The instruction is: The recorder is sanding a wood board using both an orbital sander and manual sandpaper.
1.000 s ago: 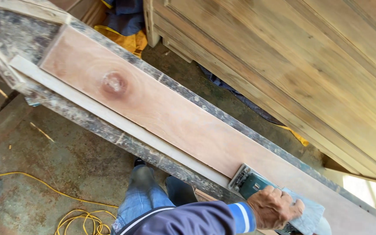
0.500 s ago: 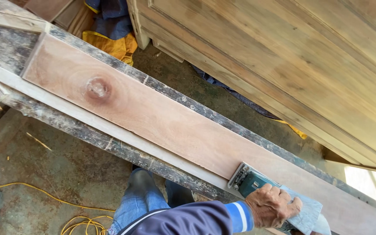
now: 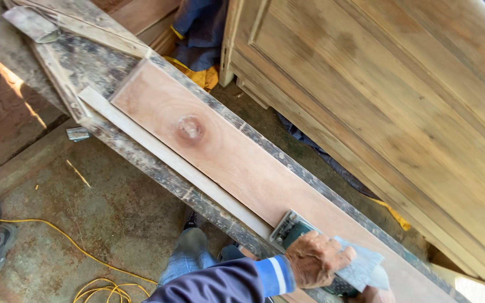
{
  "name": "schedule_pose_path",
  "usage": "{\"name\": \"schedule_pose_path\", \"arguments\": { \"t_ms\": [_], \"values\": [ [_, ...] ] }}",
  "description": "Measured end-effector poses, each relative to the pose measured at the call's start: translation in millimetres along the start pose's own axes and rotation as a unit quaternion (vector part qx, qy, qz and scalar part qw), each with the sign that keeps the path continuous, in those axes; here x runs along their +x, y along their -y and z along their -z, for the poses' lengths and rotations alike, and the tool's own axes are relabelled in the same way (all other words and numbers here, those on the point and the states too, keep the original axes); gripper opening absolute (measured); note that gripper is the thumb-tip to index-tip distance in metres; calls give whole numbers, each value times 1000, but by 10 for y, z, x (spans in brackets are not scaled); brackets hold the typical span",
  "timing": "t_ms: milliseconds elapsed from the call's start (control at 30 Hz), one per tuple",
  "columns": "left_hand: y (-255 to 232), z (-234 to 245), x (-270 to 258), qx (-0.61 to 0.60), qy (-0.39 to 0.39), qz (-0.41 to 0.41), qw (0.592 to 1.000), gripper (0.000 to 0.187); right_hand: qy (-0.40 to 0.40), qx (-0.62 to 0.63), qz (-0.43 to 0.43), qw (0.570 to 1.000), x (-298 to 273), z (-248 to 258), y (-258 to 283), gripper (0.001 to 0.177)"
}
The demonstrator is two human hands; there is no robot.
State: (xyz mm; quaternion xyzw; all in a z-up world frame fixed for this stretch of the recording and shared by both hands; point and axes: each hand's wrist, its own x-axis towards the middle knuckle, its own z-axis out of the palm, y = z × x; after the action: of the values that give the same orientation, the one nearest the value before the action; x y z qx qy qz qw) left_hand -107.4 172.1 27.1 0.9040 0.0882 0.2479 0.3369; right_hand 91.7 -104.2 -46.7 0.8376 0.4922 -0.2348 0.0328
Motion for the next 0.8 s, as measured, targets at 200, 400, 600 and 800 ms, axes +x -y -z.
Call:
{"name": "schedule_pose_path", "arguments": {
  "t_ms": [200, 400, 600, 800],
  "values": [
    [490, 649, -155, 41, -34, 114, 992, 37, 88, -50, -83, 991, 988, 729, 1612, 40],
    [1218, 1449, -295, 37, -116, 123, 985, 41, 7, 16, 19, 1000, 1451, 1360, 3140, 40],
    [1992, 2251, -438, 62, -137, 140, 979, 44, 9, 22, 59, 998, 2052, 1482, 4106, 44],
    [2805, 2907, -631, 61, -164, 167, 970, 41, -5, 26, 97, 995, 2630, 1526, 4981, 44]
  ]
}}
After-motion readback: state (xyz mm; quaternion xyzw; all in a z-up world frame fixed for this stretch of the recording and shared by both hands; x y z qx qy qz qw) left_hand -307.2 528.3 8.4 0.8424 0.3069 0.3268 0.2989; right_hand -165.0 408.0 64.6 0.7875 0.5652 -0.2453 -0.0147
